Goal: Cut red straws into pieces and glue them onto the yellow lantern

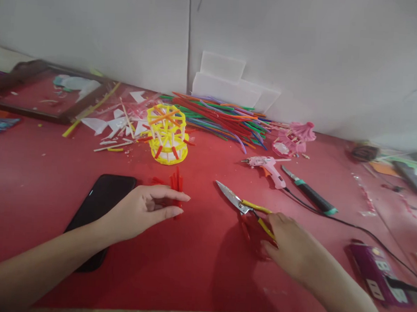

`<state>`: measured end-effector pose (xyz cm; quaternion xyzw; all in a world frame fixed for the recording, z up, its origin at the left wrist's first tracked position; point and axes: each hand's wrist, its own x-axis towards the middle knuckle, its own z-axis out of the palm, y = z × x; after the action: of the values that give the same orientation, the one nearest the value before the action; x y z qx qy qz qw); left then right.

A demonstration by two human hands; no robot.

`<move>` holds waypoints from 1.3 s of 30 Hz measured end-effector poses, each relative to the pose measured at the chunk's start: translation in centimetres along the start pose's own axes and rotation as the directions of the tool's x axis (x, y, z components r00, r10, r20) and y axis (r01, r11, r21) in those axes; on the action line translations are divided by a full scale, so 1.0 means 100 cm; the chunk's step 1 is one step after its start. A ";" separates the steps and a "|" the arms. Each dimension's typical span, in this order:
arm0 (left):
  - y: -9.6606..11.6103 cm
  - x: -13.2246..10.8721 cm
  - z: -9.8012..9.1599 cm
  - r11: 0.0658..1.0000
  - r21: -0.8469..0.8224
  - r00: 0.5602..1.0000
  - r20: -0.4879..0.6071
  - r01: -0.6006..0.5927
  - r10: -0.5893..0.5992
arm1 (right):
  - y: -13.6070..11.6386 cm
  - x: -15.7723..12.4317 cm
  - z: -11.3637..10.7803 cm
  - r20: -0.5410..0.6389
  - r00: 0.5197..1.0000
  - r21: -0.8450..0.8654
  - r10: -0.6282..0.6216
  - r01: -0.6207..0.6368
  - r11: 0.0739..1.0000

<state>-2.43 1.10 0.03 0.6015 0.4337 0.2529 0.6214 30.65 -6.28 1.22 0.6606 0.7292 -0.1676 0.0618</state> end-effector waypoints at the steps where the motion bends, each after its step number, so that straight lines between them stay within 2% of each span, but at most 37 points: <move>1: 0.000 0.000 0.000 1.000 0.018 1.000 0.007 0.000 0.000 | -0.001 0.001 0.001 0.019 1.000 -0.014 -0.003 0.003 1.000; 5: 0.001 -0.001 0.001 0.997 0.072 0.998 0.048 0.037 -0.041 | -0.006 0.012 -0.006 0.064 0.996 -0.089 0.062 -0.056 0.994; 8: 0.003 -0.002 0.001 0.994 0.082 0.994 0.082 0.071 -0.078 | 0.001 0.018 -0.015 0.111 0.994 0.072 -0.005 -0.003 0.997; 11: 0.005 -0.003 0.002 0.994 0.071 0.991 0.091 0.087 -0.093 | 0.008 0.017 -0.023 0.162 0.983 0.275 -0.087 0.040 0.961; 16: 0.002 -0.002 0.003 0.994 0.054 0.990 0.092 0.099 -0.104 | 0.001 0.010 -0.032 0.375 0.917 0.351 -0.134 -0.006 0.936; 19: -0.001 -0.002 0.003 0.994 0.054 0.987 0.123 0.093 -0.099 | -0.009 0.008 -0.034 0.452 0.873 0.403 -0.184 -0.015 0.915; 23: 0.000 -0.002 0.002 0.994 0.075 0.975 0.203 0.074 -0.088 | -0.021 0.010 -0.033 0.453 0.868 0.399 -0.200 0.003 0.917; 26: 0.001 -0.003 0.001 0.993 0.083 0.966 0.240 0.081 -0.099 | -0.023 0.012 -0.030 0.478 0.855 0.437 -0.201 -0.033 0.899; 33: -0.001 -0.002 -0.001 0.996 0.040 0.961 0.263 0.081 -0.089 | -0.009 0.011 -0.024 0.479 0.841 0.519 -0.251 -0.040 0.854; 39: 0.002 -0.004 0.001 0.992 0.057 0.952 0.280 0.109 -0.121 | -0.018 0.010 -0.024 0.508 0.827 0.542 -0.240 -0.090 0.836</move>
<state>-2.52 0.75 0.35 0.6179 0.3798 0.1187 0.6782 29.02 -4.67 3.40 0.5419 0.6272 -0.5545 0.0743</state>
